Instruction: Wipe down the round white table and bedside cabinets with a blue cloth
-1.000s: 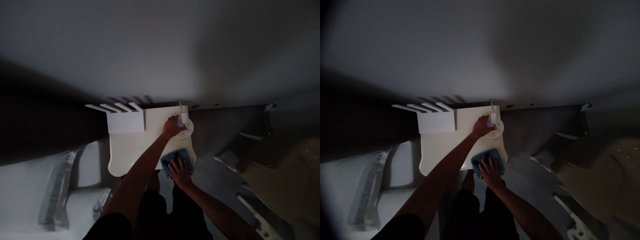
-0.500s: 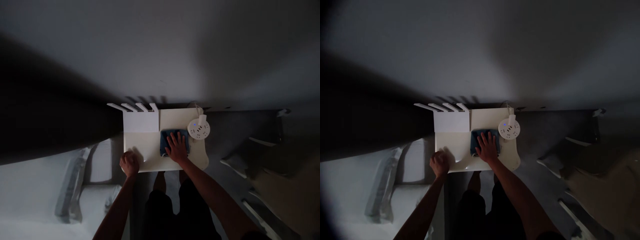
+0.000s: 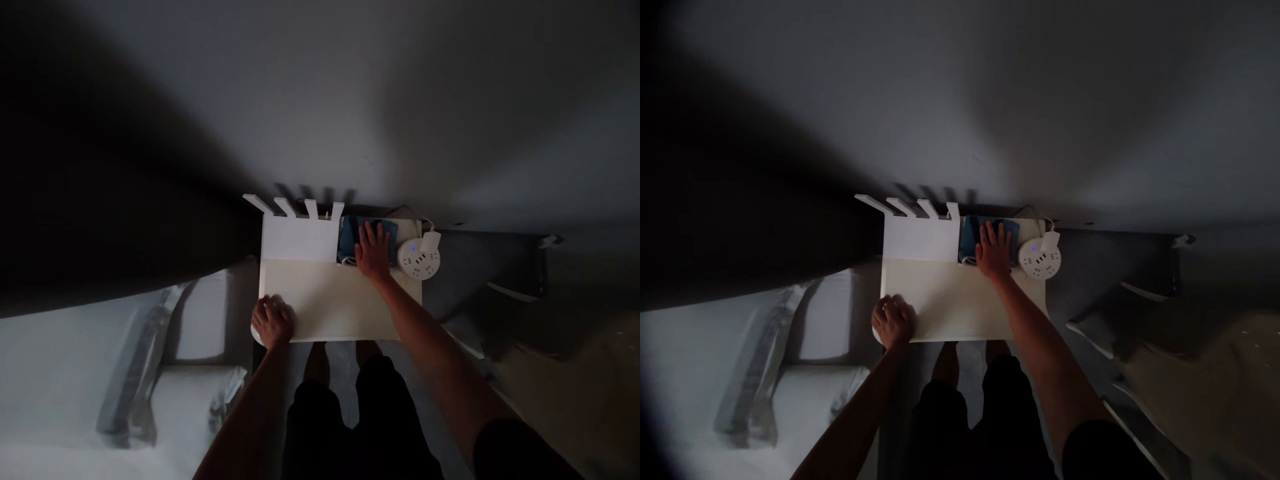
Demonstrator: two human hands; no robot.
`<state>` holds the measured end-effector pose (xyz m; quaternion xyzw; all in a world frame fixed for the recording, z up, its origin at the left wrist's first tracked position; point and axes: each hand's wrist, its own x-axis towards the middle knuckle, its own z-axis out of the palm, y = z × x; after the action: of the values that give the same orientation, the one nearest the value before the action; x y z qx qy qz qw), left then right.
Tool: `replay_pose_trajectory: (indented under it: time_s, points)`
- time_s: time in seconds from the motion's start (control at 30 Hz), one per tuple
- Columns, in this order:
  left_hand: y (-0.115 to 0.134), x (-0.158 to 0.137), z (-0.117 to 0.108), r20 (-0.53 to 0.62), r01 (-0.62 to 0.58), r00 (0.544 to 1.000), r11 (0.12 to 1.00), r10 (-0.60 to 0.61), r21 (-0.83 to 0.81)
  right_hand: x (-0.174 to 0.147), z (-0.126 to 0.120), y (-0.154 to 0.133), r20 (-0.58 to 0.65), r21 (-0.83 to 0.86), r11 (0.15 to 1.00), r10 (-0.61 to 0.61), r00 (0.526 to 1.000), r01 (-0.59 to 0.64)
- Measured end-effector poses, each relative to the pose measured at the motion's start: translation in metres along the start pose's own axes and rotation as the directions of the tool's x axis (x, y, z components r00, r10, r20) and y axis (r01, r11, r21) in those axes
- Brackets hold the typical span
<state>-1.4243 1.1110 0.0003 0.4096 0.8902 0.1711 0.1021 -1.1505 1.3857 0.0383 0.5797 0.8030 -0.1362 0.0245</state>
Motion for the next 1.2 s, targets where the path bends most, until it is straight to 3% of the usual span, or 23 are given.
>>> replay_pose_trajectory:
  time_s: [0.1,0.2,0.27,0.43,0.5,0.53,0.6,0.73,0.8,0.9,0.97,1.03,1.2]
  points:
    - [0.0,-0.001,0.001,0.023,0.013,1.0,1.0,-0.013,-0.018,0.053,-0.014,0.012,0.014,-0.019,0.999,-0.038,0.999,0.038]
    - [0.002,-0.001,-0.001,0.059,0.035,0.998,0.998,-0.033,-0.046,0.061,-0.02,0.013,0.034,-0.037,0.995,-0.086,0.996,0.087]
    - [0.004,0.0,-0.003,0.077,0.055,0.996,0.997,-0.05,-0.062,0.026,-0.018,0.005,0.04,-0.045,0.994,-0.102,0.994,0.104]
    - [0.006,-0.001,-0.005,0.101,0.07,0.993,0.995,-0.063,-0.069,-0.135,0.011,-0.019,0.051,-0.04,0.984,-0.173,0.984,0.175]
    - [0.004,-0.002,-0.003,0.105,0.061,0.993,0.997,-0.054,-0.056,-0.165,0.019,-0.019,0.041,-0.044,0.981,-0.187,0.981,0.189]
    - [0.003,-0.003,-0.002,0.102,0.058,0.993,0.997,-0.053,-0.051,-0.164,0.02,-0.017,0.037,-0.046,0.981,-0.185,0.982,0.187]
    - [0.001,-0.004,0.0,0.093,0.056,0.994,0.998,-0.052,-0.039,-0.13,0.016,-0.011,0.037,-0.045,0.986,-0.16,0.986,0.161]
    - [0.001,-0.005,0.0,0.099,0.065,0.993,0.998,-0.062,-0.028,-0.003,0.001,0.0,-0.001,-0.004,0.999,-0.052,0.999,0.052]
    - [0.003,-0.004,-0.001,0.107,0.078,0.991,0.997,-0.075,-0.025,0.045,-0.005,0.001,-0.028,0.028,0.999,-0.023,0.999,0.024]
    - [0.007,-0.004,-0.004,0.132,0.1,0.986,0.995,-0.099,-0.001,0.065,-0.008,0.0,-0.058,0.05,0.999,-0.014,0.998,0.017]
    - [0.008,-0.004,-0.005,0.145,0.099,0.984,0.995,-0.1,0.015,0.046,-0.006,-0.003,-0.055,0.031,0.999,-0.019,0.998,0.021]
    - [0.009,-0.004,-0.005,0.15,0.091,0.984,0.996,-0.093,0.023,0.007,-0.001,-0.008,-0.022,-0.008,1.0,-0.026,0.999,0.026]
    - [0.012,-0.004,-0.006,0.159,0.108,0.981,0.994,-0.108,0.011,-0.147,0.023,-0.028,0.113,-0.068,0.997,-0.029,0.993,0.037]
